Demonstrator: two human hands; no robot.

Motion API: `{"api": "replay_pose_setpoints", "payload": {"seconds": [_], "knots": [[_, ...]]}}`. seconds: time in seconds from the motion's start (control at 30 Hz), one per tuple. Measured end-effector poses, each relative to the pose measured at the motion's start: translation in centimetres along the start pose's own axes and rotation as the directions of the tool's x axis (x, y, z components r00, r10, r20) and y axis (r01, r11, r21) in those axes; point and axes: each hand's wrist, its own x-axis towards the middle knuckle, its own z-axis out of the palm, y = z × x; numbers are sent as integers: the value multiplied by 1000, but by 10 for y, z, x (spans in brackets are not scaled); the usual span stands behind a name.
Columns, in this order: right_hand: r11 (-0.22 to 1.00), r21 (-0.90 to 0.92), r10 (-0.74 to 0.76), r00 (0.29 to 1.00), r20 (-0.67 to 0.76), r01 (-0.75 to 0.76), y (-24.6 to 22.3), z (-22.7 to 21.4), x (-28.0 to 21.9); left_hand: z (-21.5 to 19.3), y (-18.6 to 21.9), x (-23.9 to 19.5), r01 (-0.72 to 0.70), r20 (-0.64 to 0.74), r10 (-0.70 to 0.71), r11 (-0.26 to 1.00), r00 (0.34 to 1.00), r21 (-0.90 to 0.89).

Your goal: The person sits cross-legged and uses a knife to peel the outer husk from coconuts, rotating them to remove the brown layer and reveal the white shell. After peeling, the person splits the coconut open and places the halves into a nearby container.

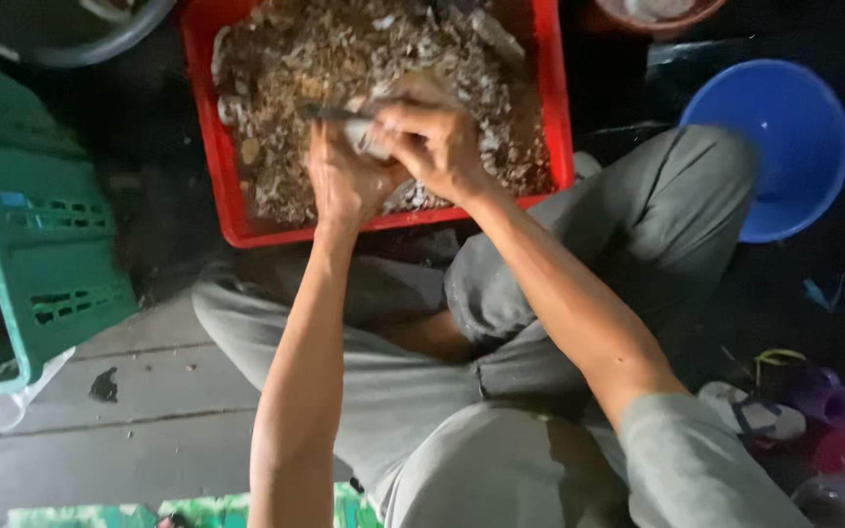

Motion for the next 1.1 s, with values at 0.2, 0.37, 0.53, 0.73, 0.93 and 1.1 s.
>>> {"api": "replay_pose_setpoints", "payload": {"seconds": [0.2, 0.37, 0.53, 0.73, 0.93, 1.1], "knots": [[989, 111, 98, 995, 0, -98, -17, -10, -1, -7, 12, -1, 4, -65, -6, 999, 998, -32], [969, 181, 166, 986, 12, -166, -19, -16, 6, -14, 16, 12, -47, -19, 48, 998, 999, 28], [998, -11, -61, 996, 64, 62, -9, -10, 17, -7, 7, 1, 242, 128, -226, 962, 966, -124], [1000, 14, -29, 970, 241, 27, -4, -19, 34, -14, 5, 4, 29, 67, -21, 991, 998, -131], [990, 68, 102, 968, 228, -120, -11, -23, 25, -7, 10, 4, 6, -11, -5, 1000, 1000, 29], [997, 29, 73, 995, 73, -76, -16, -11, 9, -11, 2, -12, 82, 25, -79, 975, 997, -207]]}}
